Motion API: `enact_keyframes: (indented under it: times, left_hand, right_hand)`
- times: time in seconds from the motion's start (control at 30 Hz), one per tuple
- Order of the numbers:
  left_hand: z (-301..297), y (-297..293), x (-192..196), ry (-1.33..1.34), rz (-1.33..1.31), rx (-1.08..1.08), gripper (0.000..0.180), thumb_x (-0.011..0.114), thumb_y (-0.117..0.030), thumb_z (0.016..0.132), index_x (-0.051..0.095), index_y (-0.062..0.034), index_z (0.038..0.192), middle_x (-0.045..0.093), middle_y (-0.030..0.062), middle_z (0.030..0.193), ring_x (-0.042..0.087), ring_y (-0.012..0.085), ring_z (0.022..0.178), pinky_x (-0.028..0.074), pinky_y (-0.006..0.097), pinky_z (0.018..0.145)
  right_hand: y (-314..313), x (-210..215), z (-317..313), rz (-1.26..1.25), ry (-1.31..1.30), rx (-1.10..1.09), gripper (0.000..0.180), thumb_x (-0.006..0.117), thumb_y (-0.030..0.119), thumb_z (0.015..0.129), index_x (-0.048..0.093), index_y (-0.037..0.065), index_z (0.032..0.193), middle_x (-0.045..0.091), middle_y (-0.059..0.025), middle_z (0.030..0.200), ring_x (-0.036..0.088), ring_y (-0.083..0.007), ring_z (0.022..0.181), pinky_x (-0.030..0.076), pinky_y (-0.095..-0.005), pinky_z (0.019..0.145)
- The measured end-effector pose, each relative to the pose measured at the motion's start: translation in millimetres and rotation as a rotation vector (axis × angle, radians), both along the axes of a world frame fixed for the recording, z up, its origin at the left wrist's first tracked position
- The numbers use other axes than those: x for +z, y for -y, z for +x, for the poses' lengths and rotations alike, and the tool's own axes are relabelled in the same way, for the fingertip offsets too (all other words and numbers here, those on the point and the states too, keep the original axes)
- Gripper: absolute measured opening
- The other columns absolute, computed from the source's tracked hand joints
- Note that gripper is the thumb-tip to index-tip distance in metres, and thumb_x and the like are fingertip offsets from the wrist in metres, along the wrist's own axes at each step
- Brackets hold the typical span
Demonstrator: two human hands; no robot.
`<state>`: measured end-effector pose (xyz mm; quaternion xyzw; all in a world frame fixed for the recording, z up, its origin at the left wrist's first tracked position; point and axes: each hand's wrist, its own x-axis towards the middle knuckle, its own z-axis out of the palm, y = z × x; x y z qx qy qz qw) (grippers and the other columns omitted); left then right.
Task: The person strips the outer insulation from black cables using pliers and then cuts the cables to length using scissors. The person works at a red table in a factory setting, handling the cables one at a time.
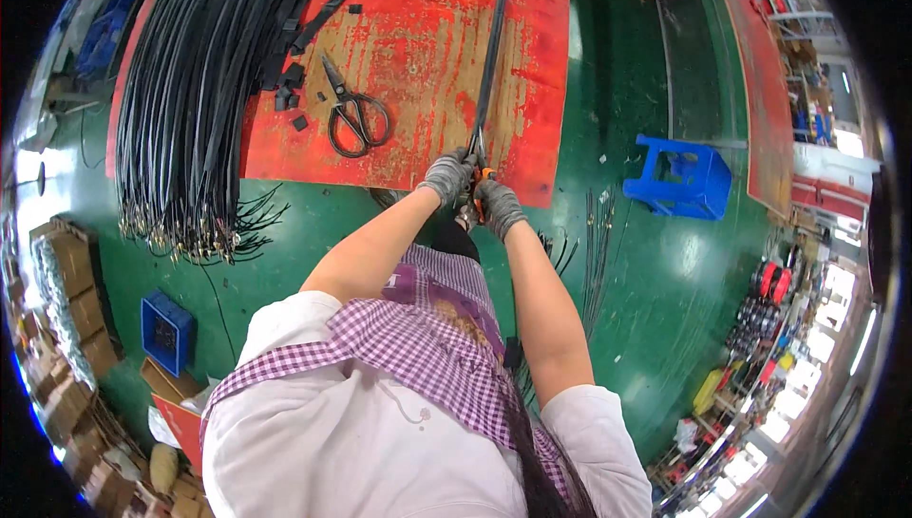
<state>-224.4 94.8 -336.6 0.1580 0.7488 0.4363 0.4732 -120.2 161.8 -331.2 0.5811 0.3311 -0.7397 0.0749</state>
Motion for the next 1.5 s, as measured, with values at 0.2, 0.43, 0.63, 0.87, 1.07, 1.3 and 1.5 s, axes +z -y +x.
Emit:
enact_keyframes:
  times: [0.2,0.43,0.63,0.87,1.07,1.3,1.5]
  left_hand:
    - [26.5,7.5,-59.9,0.161,0.031,0.04,0.023,0.043,-0.017,0.082,0.051,-0.0045,0.1,0.057,0.0037,0.08,0.051,0.011,0.073,0.041,0.024,0.068]
    - [28.2,-35.5,-4.1,-0.266,-0.159,0.221,0.032,0.043,-0.03,0.08,0.051,-0.003,0.093,0.055,0.0195,0.086,0.051,0.0344,0.082,0.041,0.038,0.068]
    - [16.5,-43.5,-4.8,-0.307,-0.211,0.14,0.026,0.045,-0.024,0.078,0.055,-0.0026,0.09,0.056,0.0185,0.082,0.053,0.0329,0.077,0.043,0.036,0.066]
    - [31.7,-31.4,-20.6,-0.413,-0.155,0.119,0.024,0.046,-0.022,0.077,0.056,-0.0053,0.091,0.057,0.0174,0.083,0.054,0.0321,0.078,0.042,0.036,0.067]
    - [17.5,-33.4,3.3,-0.577,-0.173,0.124,0.024,0.044,-0.02,0.076,0.052,-0.0058,0.093,0.054,0.021,0.079,0.051,0.0369,0.075,0.041,0.043,0.064]
    - [-21.3,-22.1,9.6,0.473,0.287,0.238,0.02,0.046,-0.018,0.081,0.051,-0.005,0.095,0.054,0.0017,0.069,0.049,0.0112,0.057,0.04,0.023,0.051]
    - [-13.4,4.7,-4.0,0.755,0.475,0.353,0.023,0.051,-0.015,0.079,0.052,-0.006,0.101,0.056,0.001,0.076,0.049,0.0093,0.061,0.041,0.021,0.053]
  right_hand:
    - [-11.1,5.5,7.2,0.061,0.004,0.185,0.013,0.049,0.019,0.067,0.046,0.007,0.063,0.046,-0.0073,0.05,0.046,-0.0195,0.038,0.037,-0.031,0.033]
    - [-35.3,-71.2,33.4,0.618,-0.112,0.736,0.019,0.046,0.022,0.073,0.052,0.005,0.071,0.051,-0.0135,0.06,0.053,-0.0244,0.053,0.043,-0.0359,0.049]
    - [-30.0,-64.0,32.8,0.675,0.068,0.893,0.029,0.044,0.032,0.074,0.056,0.006,0.076,0.057,-0.0174,0.07,0.055,-0.0321,0.068,0.041,-0.0404,0.059]
    - [-0.9,-99.8,51.9,0.637,0.118,0.918,0.027,0.042,0.027,0.072,0.053,0.008,0.089,0.055,-0.0153,0.087,0.05,-0.0299,0.086,0.037,-0.0377,0.074]
    - [2.0,-38.3,27.6,0.52,0.002,0.475,0.019,0.043,0.02,0.071,0.053,0.006,0.077,0.056,-0.0137,0.065,0.055,-0.0268,0.064,0.042,-0.0355,0.058]
    - [-3.3,20.6,1.2,-0.053,-0.175,0.056,0.009,0.045,0.014,0.071,0.047,0.007,0.066,0.045,-0.0067,0.052,0.045,-0.0217,0.041,0.036,-0.0341,0.036]
    - [3.0,22.7,-5.6,-0.081,-0.163,-0.035,0.009,0.045,0.016,0.072,0.048,0.008,0.075,0.048,-0.0071,0.061,0.048,-0.0213,0.049,0.039,-0.0342,0.041]
